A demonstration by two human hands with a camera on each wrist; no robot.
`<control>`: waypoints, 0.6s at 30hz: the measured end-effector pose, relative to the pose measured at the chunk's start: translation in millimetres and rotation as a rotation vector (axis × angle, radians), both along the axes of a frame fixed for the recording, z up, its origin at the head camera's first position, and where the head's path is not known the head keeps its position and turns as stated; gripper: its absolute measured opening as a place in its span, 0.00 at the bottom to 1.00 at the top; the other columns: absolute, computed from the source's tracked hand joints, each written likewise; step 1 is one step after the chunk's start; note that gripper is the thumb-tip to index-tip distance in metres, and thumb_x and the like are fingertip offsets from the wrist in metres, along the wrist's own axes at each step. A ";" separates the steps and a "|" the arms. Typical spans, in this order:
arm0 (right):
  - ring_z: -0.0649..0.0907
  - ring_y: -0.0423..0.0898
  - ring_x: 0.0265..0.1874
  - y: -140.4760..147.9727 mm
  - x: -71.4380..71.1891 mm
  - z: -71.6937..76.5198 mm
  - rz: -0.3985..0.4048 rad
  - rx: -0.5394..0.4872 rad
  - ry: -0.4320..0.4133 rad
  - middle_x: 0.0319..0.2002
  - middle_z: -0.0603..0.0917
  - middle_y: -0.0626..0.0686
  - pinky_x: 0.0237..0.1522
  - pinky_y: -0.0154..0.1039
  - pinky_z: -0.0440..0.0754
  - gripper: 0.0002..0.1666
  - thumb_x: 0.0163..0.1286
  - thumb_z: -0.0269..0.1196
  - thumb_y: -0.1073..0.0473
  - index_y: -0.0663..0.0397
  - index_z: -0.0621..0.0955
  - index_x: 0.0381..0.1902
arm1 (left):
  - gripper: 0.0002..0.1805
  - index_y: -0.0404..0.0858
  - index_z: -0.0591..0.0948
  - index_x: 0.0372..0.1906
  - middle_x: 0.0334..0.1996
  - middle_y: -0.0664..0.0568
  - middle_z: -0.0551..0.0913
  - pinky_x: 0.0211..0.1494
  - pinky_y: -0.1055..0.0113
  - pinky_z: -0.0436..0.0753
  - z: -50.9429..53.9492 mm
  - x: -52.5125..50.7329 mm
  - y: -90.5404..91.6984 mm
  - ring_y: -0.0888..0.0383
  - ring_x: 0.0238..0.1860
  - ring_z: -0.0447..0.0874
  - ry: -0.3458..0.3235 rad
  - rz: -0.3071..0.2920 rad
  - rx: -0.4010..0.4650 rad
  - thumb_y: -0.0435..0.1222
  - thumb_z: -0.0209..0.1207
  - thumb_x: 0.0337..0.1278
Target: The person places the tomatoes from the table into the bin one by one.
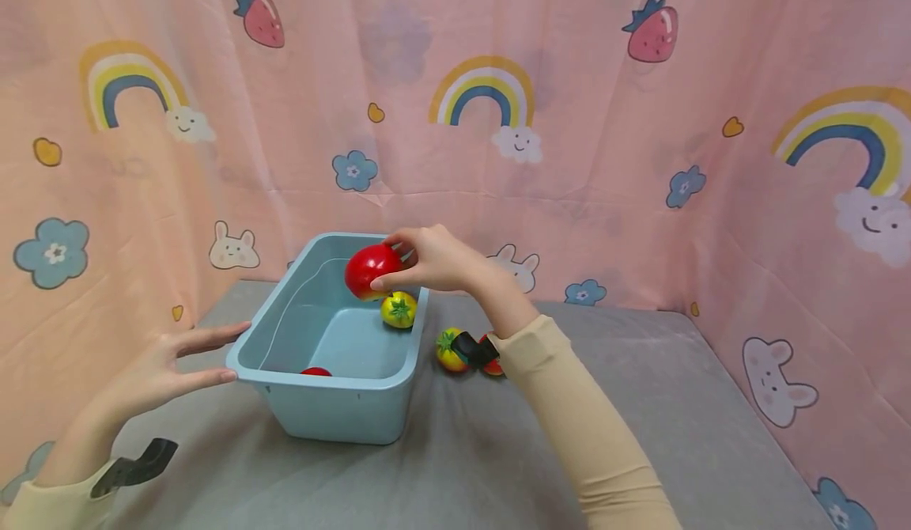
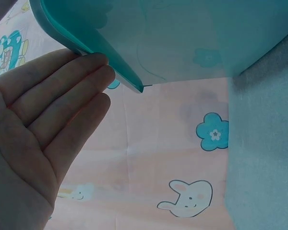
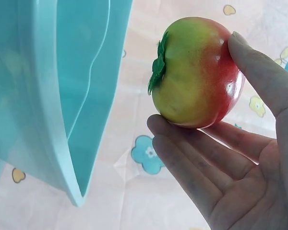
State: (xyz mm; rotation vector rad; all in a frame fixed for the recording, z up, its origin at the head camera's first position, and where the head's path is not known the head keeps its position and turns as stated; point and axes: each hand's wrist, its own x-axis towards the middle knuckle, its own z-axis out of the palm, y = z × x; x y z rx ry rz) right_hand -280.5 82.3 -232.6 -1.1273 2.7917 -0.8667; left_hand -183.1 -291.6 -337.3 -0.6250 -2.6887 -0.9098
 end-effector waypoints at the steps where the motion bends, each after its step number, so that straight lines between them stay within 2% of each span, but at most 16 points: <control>1: 0.85 0.45 0.43 -1.5 -0.3 0.2 0.001 0.003 0.001 0.50 0.84 0.52 0.43 0.39 0.84 0.35 0.56 0.70 0.44 0.53 0.75 0.58 | 0.33 0.49 0.75 0.63 0.58 0.55 0.79 0.54 0.48 0.78 0.5 0.1 0.4 0.67 0.57 0.76 0.004 0.005 -0.006 0.47 0.69 0.49; 5: 0.85 0.44 0.44 -8.7 -1.0 0.4 0.007 0.016 -0.008 0.50 0.83 0.51 0.43 0.38 0.84 0.36 0.56 0.69 0.43 0.52 0.75 0.59 | 0.33 0.52 0.74 0.63 0.58 0.58 0.79 0.54 0.61 0.77 1.8 1.9 1.5 0.73 0.56 0.74 -0.001 0.014 -0.019 0.47 0.69 0.48; 8: 0.84 0.44 0.45 -13.5 -0.5 0.7 0.015 0.027 -0.022 0.50 0.83 0.50 0.43 0.37 0.84 0.37 0.56 0.69 0.41 0.50 0.75 0.60 | 0.33 0.53 0.74 0.63 0.58 0.58 0.79 0.53 0.65 0.77 2.2 3.0 2.1 0.75 0.56 0.73 -0.003 0.009 -0.015 0.47 0.69 0.49; 13: 0.84 0.45 0.46 -19.6 1.0 0.7 0.028 0.033 -0.029 0.51 0.83 0.50 0.43 0.37 0.83 0.37 0.56 0.69 0.41 0.50 0.75 0.60 | 0.33 0.54 0.74 0.63 0.57 0.59 0.79 0.53 0.61 0.77 1.2 3.1 2.2 0.74 0.56 0.73 0.004 0.017 -0.014 0.47 0.69 0.48; 18: 0.84 0.44 0.46 -23.5 1.0 -0.5 0.027 0.034 -0.028 0.52 0.82 0.50 0.43 0.36 0.83 0.37 0.56 0.69 0.42 0.50 0.75 0.60 | 0.33 0.53 0.74 0.63 0.57 0.58 0.79 0.53 0.52 0.78 0.7 2.5 2.1 0.73 0.56 0.74 0.002 0.016 -0.009 0.47 0.69 0.48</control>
